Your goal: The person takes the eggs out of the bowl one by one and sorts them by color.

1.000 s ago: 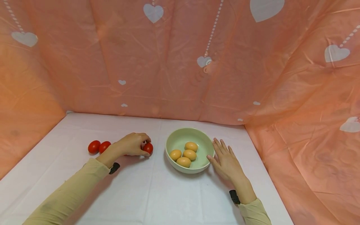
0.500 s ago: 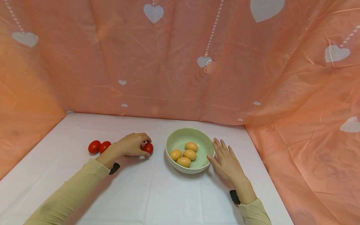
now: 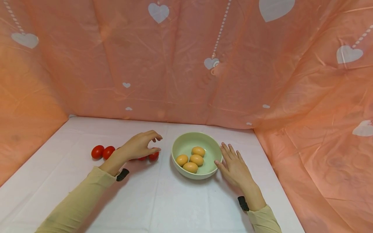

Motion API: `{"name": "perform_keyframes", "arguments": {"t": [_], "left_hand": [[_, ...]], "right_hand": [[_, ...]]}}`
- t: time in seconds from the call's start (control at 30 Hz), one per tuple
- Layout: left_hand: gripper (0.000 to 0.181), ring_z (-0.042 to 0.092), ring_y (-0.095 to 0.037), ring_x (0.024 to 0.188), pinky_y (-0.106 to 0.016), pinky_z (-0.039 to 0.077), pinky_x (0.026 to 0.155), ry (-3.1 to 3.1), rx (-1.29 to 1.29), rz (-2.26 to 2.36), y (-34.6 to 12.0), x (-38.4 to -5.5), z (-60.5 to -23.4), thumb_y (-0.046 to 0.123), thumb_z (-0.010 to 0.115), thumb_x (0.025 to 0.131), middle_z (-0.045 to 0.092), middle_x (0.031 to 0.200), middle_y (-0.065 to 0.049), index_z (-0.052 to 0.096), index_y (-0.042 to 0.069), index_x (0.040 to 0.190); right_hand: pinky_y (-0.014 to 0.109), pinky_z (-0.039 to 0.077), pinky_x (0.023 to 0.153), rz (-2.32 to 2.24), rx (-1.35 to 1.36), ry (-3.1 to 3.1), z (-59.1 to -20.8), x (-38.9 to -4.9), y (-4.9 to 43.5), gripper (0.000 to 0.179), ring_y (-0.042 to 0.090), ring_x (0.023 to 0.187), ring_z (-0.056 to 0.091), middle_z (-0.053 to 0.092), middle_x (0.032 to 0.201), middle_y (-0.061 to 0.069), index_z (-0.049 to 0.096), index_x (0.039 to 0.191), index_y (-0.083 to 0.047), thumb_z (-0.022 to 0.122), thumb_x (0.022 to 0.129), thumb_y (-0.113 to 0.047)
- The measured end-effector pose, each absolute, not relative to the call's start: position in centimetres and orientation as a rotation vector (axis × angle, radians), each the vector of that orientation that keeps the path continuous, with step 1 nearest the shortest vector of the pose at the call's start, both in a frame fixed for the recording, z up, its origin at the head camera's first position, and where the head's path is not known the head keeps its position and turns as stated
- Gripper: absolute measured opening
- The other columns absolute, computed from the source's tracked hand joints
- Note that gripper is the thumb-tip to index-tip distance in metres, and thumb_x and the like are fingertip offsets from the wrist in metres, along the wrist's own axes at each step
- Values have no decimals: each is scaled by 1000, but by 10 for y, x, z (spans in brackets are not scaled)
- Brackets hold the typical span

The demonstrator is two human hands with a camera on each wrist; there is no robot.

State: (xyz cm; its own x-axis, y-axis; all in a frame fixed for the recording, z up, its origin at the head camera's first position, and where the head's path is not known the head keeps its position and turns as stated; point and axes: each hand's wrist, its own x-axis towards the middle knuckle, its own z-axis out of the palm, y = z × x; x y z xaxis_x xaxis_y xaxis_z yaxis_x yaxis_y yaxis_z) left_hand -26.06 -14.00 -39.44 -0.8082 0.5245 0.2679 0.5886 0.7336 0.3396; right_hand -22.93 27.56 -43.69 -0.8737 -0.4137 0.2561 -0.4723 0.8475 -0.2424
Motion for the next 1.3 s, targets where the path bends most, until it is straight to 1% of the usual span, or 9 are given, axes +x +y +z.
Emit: {"name": "perform_keyframes", "arguments": {"t": [0.23, 0.47, 0.67, 0.8, 0.97, 1.1, 1.2, 1.3], "left_hand": [[37, 66, -17, 101, -36, 56, 88, -2682, -967, -661, -116, -262, -384, 24, 80, 93, 68, 117, -2, 68, 10, 126], [37, 67, -18, 99, -34, 56, 87, -2630, -1091, -702, -85, -267, -380, 22, 79, 93, 68, 119, -3, 69, 6, 126], [36, 67, -16, 101, -32, 55, 87, -2667, -1182, -677, -58, -275, -380, 23, 78, 94, 68, 118, -3, 70, 8, 126], [35, 67, -19, 103, -34, 55, 88, -2768, -1243, -655, -44, -280, -378, 20, 77, 95, 68, 121, -3, 70, 8, 127], [36, 68, -24, 105, -34, 54, 88, -2970, -1316, -650, -35, -286, -373, 14, 79, 92, 69, 125, -5, 72, 8, 127], [34, 65, -21, 103, -31, 54, 87, -3112, -1338, -618, -31, -290, -372, 11, 82, 90, 69, 125, -4, 75, 12, 123], [33, 65, -19, 103, -32, 54, 88, -3171, -1339, -543, -28, -292, -372, 9, 82, 88, 70, 124, 1, 78, 17, 120], [33, 64, -18, 102, -34, 53, 89, -3207, -1326, -443, -25, -292, -369, 11, 84, 85, 71, 118, 5, 80, 22, 116]], "right_hand": [[67, 19, 121, 453, 686, -2829, -437, -230, 276, 69, 45, 154, 23, 30, 168, 17, 37, 158, 4, 55, 106, -38], [66, 19, 121, 444, 692, -2835, -438, -231, 276, 70, 44, 155, 22, 30, 168, 17, 35, 159, 3, 55, 106, -38], [66, 19, 121, 446, 689, -2840, -438, -231, 277, 70, 44, 155, 22, 29, 168, 17, 35, 159, 3, 55, 106, -39], [65, 19, 122, 445, 684, -2846, -439, -231, 277, 70, 43, 156, 21, 28, 169, 15, 34, 159, 2, 54, 107, -39], [66, 19, 122, 445, 682, -2846, -439, -232, 276, 70, 43, 155, 21, 29, 169, 16, 35, 159, 2, 55, 106, -39], [66, 18, 122, 447, 682, -2848, -439, -232, 276, 70, 44, 155, 22, 29, 169, 16, 35, 159, 3, 55, 106, -38], [66, 19, 122, 443, 680, -2849, -439, -231, 276, 70, 44, 155, 22, 29, 169, 16, 35, 159, 3, 55, 106, -38], [66, 19, 121, 439, 683, -2844, -439, -232, 277, 70, 44, 155, 22, 29, 169, 17, 35, 159, 3, 55, 106, -38]]}}
